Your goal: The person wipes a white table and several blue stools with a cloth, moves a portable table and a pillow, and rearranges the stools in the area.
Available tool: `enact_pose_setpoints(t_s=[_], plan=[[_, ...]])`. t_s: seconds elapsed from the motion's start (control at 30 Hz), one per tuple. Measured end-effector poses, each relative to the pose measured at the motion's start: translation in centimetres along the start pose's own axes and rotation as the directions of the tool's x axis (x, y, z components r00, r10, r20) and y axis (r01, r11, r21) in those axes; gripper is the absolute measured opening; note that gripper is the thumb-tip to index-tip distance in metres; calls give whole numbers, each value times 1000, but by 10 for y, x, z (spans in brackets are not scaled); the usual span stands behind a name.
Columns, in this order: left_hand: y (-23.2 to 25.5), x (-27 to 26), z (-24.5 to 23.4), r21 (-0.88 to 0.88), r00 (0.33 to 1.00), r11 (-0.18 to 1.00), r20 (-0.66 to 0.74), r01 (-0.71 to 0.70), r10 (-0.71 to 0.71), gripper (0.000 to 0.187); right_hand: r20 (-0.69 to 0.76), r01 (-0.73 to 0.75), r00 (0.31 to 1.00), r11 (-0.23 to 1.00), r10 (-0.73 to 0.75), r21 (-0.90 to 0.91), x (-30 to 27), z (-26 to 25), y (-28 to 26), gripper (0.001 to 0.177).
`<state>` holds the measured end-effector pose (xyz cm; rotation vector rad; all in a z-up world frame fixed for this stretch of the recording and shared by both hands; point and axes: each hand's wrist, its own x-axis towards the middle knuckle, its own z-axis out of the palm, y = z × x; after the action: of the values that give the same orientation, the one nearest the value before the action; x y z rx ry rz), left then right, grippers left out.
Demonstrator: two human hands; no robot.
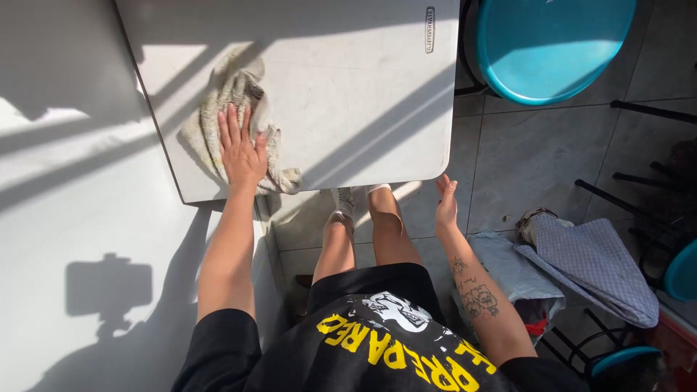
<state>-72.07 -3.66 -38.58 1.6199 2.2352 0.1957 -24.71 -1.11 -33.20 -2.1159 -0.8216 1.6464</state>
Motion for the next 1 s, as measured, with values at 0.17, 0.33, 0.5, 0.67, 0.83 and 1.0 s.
enact_pose_setpoints(t_s=[0.17, 0.33, 0.5, 0.67, 0.83, 1.0], plan=[[-30, -71, 2, 103, 873, 869, -127, 483, -471, 73, -53, -39, 998, 996, 35, -85, -45, -16, 34, 85], [116, -79, 55, 71, 916, 915, -90, 397, -391, 76, 5, -16, 1000, 1000, 16, 17, -41, -49, 53, 82], [302, -46, 102, 28, 998, 1000, 68, 2, -4, 63, 42, 55, 998, 996, -52, -63, -31, -77, -6, 75], [390, 20, 115, -3, 952, 979, 232, -204, 199, 58, 102, 239, 968, 967, -230, -85, -24, -130, -34, 65], [401, 139, 106, -18, 979, 979, 9, -202, 202, 39, -37, -30, 999, 981, 23, -193, 5, -158, -48, 71], [401, 303, 116, 103, 995, 990, 36, -99, 96, 68, -73, -106, 992, 992, 101, -68, 36, -133, -47, 72]])
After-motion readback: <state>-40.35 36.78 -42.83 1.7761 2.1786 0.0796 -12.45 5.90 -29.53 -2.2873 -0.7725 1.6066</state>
